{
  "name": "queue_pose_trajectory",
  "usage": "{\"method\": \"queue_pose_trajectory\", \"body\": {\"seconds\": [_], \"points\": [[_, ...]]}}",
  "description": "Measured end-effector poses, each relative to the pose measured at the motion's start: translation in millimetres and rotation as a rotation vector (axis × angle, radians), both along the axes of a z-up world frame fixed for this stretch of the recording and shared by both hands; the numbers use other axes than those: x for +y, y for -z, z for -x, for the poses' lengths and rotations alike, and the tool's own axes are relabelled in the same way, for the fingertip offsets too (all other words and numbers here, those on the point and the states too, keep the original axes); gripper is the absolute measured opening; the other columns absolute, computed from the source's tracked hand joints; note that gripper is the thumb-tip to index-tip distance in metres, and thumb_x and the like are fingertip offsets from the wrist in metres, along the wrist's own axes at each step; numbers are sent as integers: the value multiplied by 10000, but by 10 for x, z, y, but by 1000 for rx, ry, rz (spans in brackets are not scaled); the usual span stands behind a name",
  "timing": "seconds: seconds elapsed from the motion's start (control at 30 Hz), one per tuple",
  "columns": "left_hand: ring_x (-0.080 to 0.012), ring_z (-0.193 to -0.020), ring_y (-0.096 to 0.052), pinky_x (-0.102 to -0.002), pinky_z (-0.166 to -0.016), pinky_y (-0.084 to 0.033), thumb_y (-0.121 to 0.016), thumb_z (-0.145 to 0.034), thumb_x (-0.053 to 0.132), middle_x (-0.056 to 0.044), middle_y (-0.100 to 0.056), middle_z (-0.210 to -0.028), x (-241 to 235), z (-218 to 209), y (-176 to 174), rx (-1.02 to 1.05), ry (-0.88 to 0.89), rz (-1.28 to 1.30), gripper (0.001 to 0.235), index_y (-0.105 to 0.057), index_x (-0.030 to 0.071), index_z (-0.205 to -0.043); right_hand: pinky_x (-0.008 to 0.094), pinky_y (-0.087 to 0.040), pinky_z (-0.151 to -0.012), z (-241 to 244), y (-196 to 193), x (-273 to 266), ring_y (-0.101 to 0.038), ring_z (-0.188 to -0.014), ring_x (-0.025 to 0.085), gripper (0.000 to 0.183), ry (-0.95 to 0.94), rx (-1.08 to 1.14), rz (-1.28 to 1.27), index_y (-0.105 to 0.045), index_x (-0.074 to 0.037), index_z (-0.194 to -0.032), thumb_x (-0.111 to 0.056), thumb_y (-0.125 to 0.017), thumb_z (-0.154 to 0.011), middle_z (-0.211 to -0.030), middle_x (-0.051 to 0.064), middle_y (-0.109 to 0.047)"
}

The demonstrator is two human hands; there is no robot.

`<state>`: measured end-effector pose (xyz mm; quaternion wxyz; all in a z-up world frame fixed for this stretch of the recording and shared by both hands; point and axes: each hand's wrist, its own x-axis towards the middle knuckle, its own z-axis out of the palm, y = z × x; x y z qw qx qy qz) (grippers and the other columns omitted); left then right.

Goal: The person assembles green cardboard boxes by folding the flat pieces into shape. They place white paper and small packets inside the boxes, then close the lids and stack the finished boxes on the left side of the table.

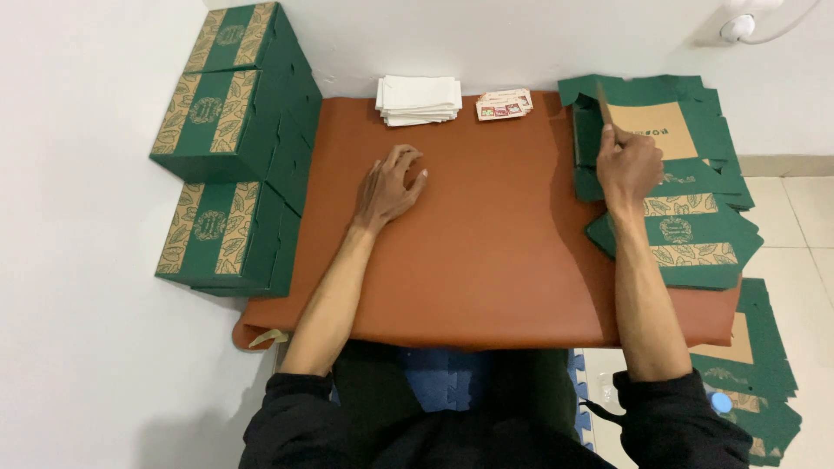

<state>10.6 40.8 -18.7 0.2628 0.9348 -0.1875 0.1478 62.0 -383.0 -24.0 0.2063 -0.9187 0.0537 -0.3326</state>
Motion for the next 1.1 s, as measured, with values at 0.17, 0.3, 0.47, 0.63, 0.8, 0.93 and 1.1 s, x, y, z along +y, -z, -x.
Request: {"method": "queue_pose_trajectory", "body": {"seconds": [0.17,0.3,0.47,0.63,0.8,0.93,1.1], "points": [[-309,-966,-704,-488,-825,-562,-604,-1081,390,-34,-626,-1324,-19,5,-9,-17,-28,17,381,-659,124,-1349,437,-396,-608,196,-338,-140,-542,-732,247,389,-86,-120,-110,-633,-124,-852,-152,-720,-1230,-684,22,-534],[-300,-819,-674,-511,-629,-572,-553,-1073,436,4,-619,-1397,-28,-5,41,-42,-70,-1,456,-577,161,-1437,278,-463,-454,464,-704,-249,-700,-717,163,359,-216,-308,-89,-819,-12,-967,-163,-765,-1288,-885,93,-795],[-301,-954,-708,-512,-655,-571,-473,-1083,475,-1,-610,-1454,-56,80,-129,45,-72,56,569,-463,169,-1562,359,-708,-676,1252,-1663,165,-729,-1046,365,264,-444,-239,-515,-554,43,-1319,-209,-485,-1282,-1194,220,-628],[-233,-1126,-706,-519,-730,-586,-229,-1051,636,29,-596,-1515,-49,160,-249,170,-72,207,732,-274,224,-1655,224,-424,-575,1475,-1880,207,-498,-771,75,243,-504,-68,-1084,-453,-229,-1187,-434,-583,-1179,-1056,-74,-519],[-296,-886,-731,-451,-686,-539,-244,-1163,510,-146,-728,-1366,20,-65,155,-44,89,476,600,-250,187,-1669,313,-637,-768,1187,-1230,305,-729,-865,164,198,-522,57,-1492,-563,-197,-1206,-327,-664,-1097,-1177,4,-748],[-354,-828,-750,-471,-700,-580,-150,-1179,487,-217,-776,-1129,45,5,133,-122,135,541,654,-371,98,-1657,245,-676,-760,978,-227,342,-757,-887,185,183,-532,218,-1590,-580,-240,-1266,-300,-646,-1107,-1057,-20,-700],[-378,-878,-775,-463,-765,-548,-466,-1067,531,-129,-815,-1083,48,253,-268,51,86,411,735,-303,173,-1689,383,-661,-795,797,938,247,-790,-934,286,319,-330,448,-1480,-599,-142,-1416,-304,-548,-1146,-1164,128,-717]]}}
